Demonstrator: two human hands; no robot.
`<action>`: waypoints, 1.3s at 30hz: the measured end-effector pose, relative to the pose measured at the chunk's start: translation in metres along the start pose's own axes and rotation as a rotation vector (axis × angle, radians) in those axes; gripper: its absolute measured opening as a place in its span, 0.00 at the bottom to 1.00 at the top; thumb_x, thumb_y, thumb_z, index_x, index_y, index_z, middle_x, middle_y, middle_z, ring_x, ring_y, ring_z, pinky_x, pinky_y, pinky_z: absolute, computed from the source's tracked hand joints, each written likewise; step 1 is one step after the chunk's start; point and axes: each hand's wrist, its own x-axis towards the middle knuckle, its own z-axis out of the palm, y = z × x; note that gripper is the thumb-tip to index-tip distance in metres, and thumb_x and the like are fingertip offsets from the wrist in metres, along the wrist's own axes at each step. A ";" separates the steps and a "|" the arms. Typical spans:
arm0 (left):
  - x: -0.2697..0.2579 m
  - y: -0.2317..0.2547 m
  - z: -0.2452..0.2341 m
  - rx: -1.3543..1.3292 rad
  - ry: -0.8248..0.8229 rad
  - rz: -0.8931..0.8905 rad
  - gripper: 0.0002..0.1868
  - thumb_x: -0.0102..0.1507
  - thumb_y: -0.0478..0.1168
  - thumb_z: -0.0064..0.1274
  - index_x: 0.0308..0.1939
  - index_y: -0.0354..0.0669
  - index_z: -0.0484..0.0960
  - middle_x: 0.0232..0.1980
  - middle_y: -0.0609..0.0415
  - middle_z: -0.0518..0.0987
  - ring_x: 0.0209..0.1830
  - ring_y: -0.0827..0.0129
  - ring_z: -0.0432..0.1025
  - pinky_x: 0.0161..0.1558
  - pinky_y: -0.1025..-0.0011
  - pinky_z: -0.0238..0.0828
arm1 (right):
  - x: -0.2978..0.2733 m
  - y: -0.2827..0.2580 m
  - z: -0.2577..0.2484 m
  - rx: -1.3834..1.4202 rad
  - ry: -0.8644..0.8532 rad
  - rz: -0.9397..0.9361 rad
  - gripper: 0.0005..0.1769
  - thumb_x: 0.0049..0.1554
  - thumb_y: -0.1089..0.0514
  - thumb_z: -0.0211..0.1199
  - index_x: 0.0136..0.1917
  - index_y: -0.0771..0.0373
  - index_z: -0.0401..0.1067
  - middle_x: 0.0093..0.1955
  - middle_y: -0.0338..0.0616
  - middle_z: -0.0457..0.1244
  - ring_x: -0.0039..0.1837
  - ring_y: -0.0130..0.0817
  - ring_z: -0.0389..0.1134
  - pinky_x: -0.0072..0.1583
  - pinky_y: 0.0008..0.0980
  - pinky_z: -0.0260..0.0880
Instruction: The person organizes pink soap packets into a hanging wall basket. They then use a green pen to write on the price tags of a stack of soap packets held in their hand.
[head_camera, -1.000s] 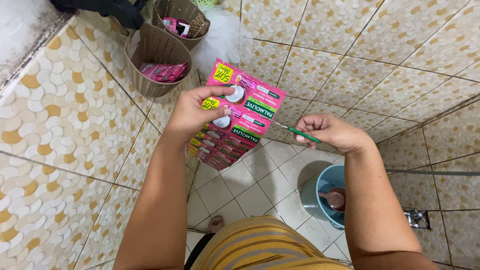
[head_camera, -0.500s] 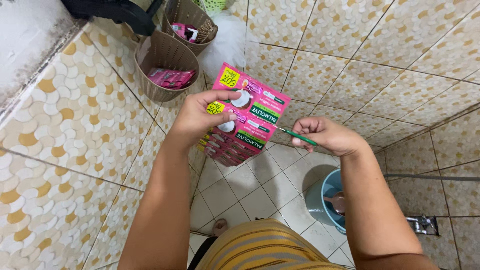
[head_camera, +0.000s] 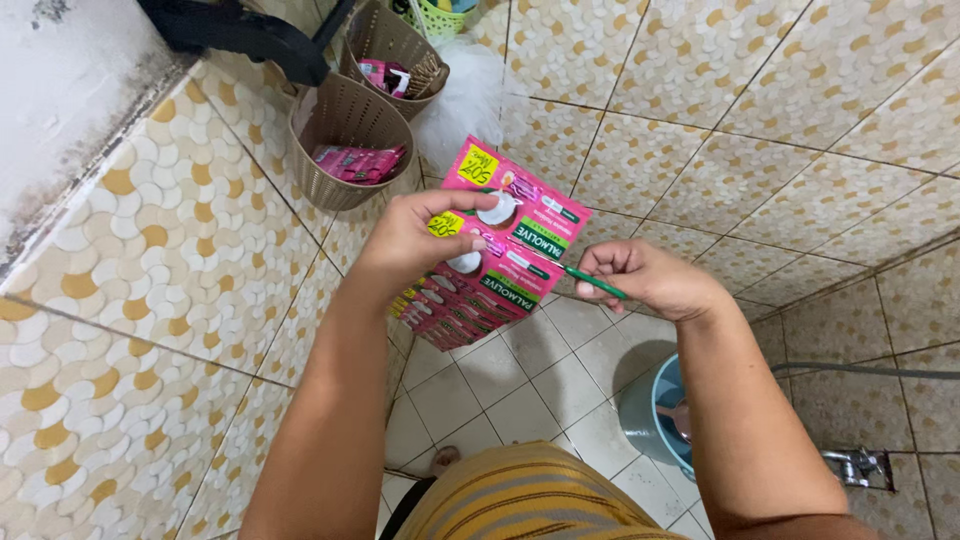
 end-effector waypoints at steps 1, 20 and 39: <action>0.001 0.000 0.001 -0.016 -0.007 -0.005 0.22 0.56 0.27 0.64 0.55 0.41 0.86 0.55 0.57 0.84 0.49 0.77 0.76 0.49 0.75 0.77 | 0.002 0.000 0.002 0.016 -0.003 -0.007 0.09 0.55 0.56 0.70 0.40 0.61 0.73 0.32 0.29 0.62 0.34 0.19 0.58 0.36 0.23 0.57; 0.013 -0.001 0.000 0.134 -0.050 0.164 0.25 0.56 0.29 0.66 0.59 0.41 0.84 0.58 0.56 0.84 0.58 0.75 0.75 0.61 0.73 0.71 | 0.023 -0.028 0.019 0.032 0.005 -0.066 0.11 0.56 0.53 0.70 0.38 0.57 0.71 0.30 0.27 0.61 0.33 0.16 0.58 0.35 0.21 0.57; 0.030 0.008 -0.022 -0.019 -0.089 0.272 0.39 0.56 0.27 0.68 0.70 0.36 0.70 0.65 0.53 0.76 0.64 0.72 0.71 0.67 0.71 0.69 | 0.041 -0.054 0.020 -0.037 0.036 -0.114 0.14 0.53 0.50 0.73 0.35 0.58 0.71 0.27 0.27 0.56 0.29 0.17 0.53 0.31 0.24 0.49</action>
